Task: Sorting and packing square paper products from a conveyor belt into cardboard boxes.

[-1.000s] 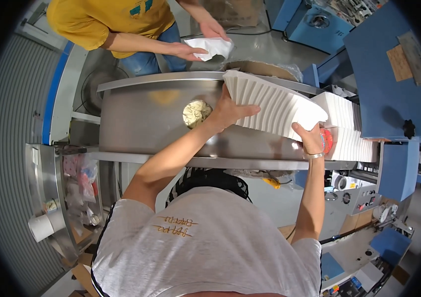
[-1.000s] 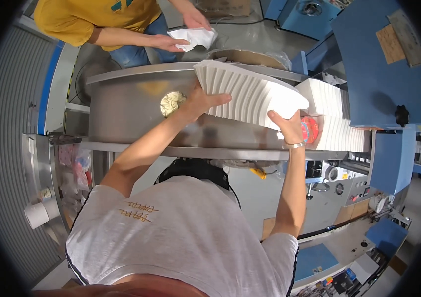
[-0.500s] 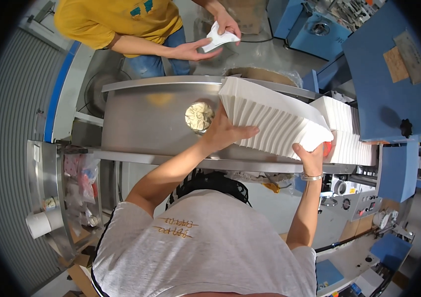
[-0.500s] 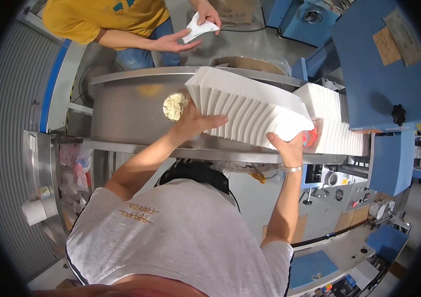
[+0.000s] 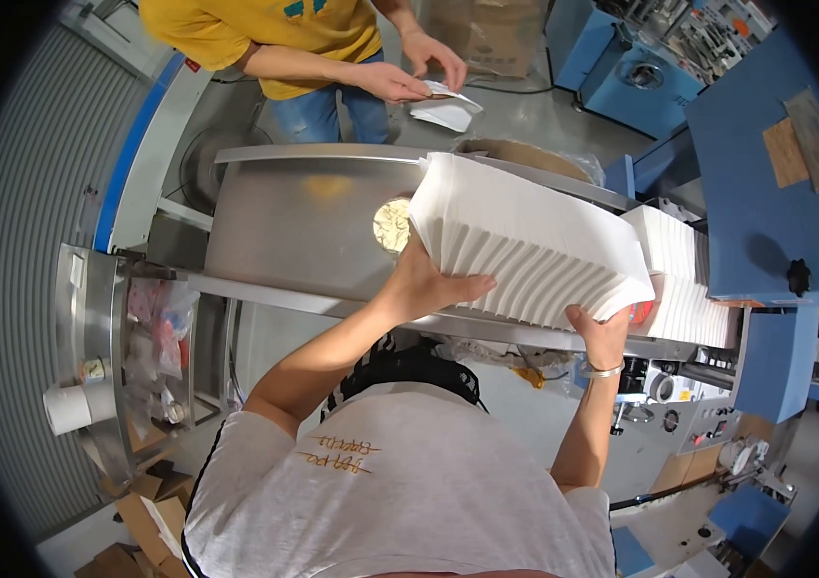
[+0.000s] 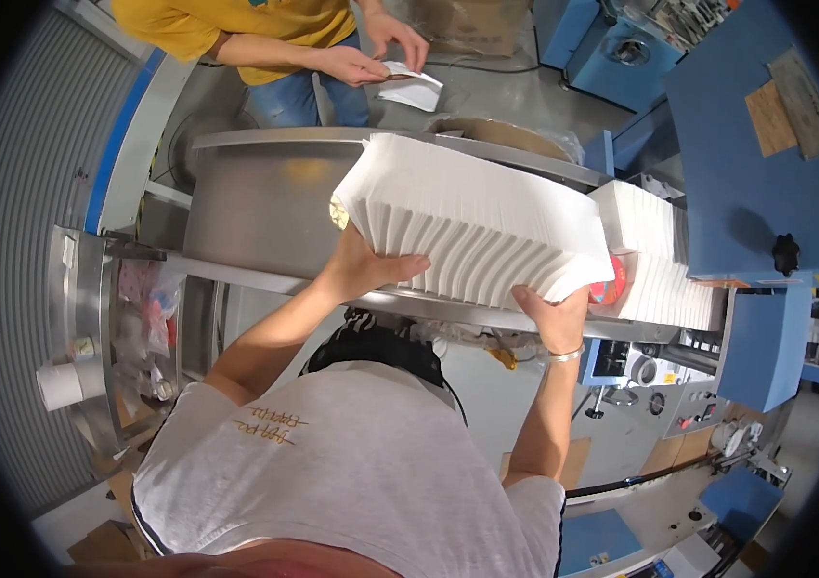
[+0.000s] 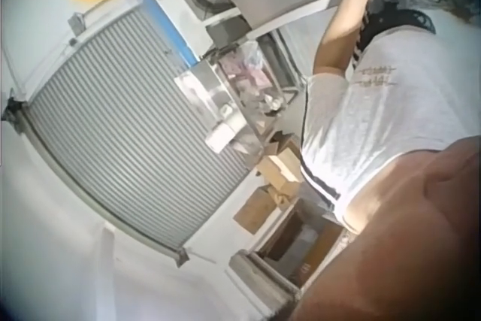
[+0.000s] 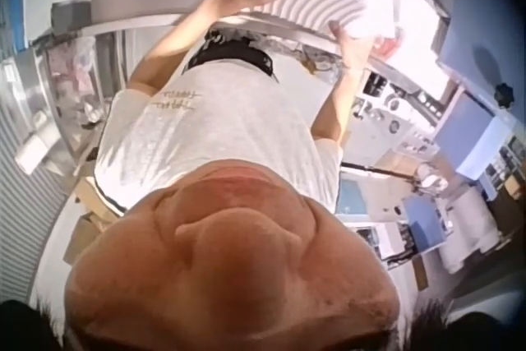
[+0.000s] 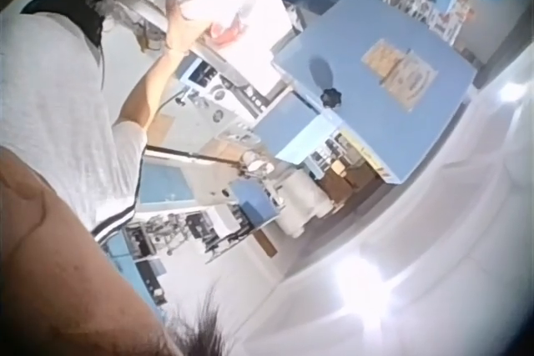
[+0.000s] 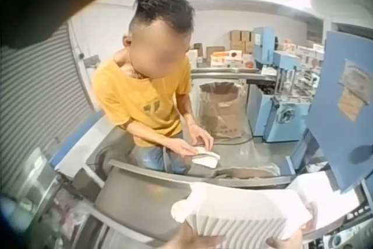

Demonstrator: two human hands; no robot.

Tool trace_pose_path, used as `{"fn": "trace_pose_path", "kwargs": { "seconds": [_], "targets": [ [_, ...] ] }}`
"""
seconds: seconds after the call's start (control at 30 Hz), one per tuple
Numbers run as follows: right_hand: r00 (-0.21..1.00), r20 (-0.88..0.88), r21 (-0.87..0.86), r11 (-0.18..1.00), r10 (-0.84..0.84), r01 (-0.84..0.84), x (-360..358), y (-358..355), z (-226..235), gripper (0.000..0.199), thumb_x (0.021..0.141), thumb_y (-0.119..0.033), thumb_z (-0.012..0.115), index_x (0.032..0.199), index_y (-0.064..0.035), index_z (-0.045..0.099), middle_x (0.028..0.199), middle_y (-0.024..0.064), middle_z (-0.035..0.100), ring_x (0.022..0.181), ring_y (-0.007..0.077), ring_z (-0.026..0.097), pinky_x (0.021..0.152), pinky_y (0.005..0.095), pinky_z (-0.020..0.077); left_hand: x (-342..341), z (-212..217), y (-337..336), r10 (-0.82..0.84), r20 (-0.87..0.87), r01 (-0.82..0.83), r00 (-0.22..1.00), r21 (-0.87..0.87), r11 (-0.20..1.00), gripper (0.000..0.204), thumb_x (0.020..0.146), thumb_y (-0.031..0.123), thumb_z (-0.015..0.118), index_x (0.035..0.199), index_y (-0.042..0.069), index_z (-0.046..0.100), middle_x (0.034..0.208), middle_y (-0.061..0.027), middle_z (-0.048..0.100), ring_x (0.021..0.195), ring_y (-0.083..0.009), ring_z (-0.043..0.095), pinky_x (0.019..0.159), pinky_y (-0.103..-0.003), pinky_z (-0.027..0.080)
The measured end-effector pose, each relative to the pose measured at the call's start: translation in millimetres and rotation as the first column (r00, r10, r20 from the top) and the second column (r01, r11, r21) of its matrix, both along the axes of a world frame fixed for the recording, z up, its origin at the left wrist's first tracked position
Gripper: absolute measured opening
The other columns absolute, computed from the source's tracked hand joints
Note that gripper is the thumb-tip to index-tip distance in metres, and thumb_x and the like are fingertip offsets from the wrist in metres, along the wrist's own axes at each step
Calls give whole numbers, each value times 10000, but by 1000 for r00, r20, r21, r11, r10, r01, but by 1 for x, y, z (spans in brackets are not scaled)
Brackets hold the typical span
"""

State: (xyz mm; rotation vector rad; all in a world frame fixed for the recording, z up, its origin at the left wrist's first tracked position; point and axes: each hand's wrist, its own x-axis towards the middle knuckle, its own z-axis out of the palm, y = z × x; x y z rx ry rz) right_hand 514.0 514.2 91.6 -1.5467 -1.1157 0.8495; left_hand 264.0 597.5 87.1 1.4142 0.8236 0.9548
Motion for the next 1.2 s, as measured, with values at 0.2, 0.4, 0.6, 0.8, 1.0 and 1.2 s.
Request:
{"fn": "trace_pose_path", "kwargs": {
  "seconds": [0.2,0.4,0.6,0.8,1.0,1.2],
  "targets": [
    [998,38,-10,999,49,-49,-18,-7,12,476,549,31,702,995,26,535,892,74,597,798,165,574,717,290,477,-26,28,-25,35,-95,-34,995,5,999,696,648,98,753,1222,-2,372,1079,-105,515,995,-178,502,825,-321,437],
    [990,-32,-59,988,139,-140,-47,-21,24,516,544,55,705,1025,16,520,909,65,597,807,155,577,721,293,482,-61,23,-61,105,-65,-109,992,-54,993,576,640,56,751,1134,-4,460,1007,-88,554,915,-161,535,743,-311,462],
    [944,-120,7,951,307,-308,-99,-40,32,600,539,45,728,1090,9,494,960,52,592,867,146,576,773,293,475,-117,12,-117,244,-106,-245,964,11,970,539,624,36,751,1098,3,497,965,-77,574,863,-165,557,729,-318,471],
    [863,-178,83,881,474,-466,-162,-75,34,603,568,-35,789,1099,28,510,940,52,603,844,121,573,733,280,495,-177,19,-200,514,-205,-476,833,210,854,491,576,43,755,1023,-18,560,894,-90,607,810,-161,569,719,-312,474],
    [656,-303,38,697,691,-716,-240,-93,34,704,558,-35,794,1181,2,468,1057,52,569,954,121,542,790,273,474,-230,38,-280,706,-58,-699,706,102,708,422,616,35,714,1009,-35,576,913,-87,618,799,-159,574,719,-300,477],
    [598,196,43,602,777,-797,-331,-94,48,352,582,-66,723,902,14,598,801,64,629,702,140,599,629,293,500,-302,49,-349,791,-144,-798,595,10,602,349,643,147,774,918,2,616,835,-68,629,784,-140,593,680,-291,487]
  ]
}}
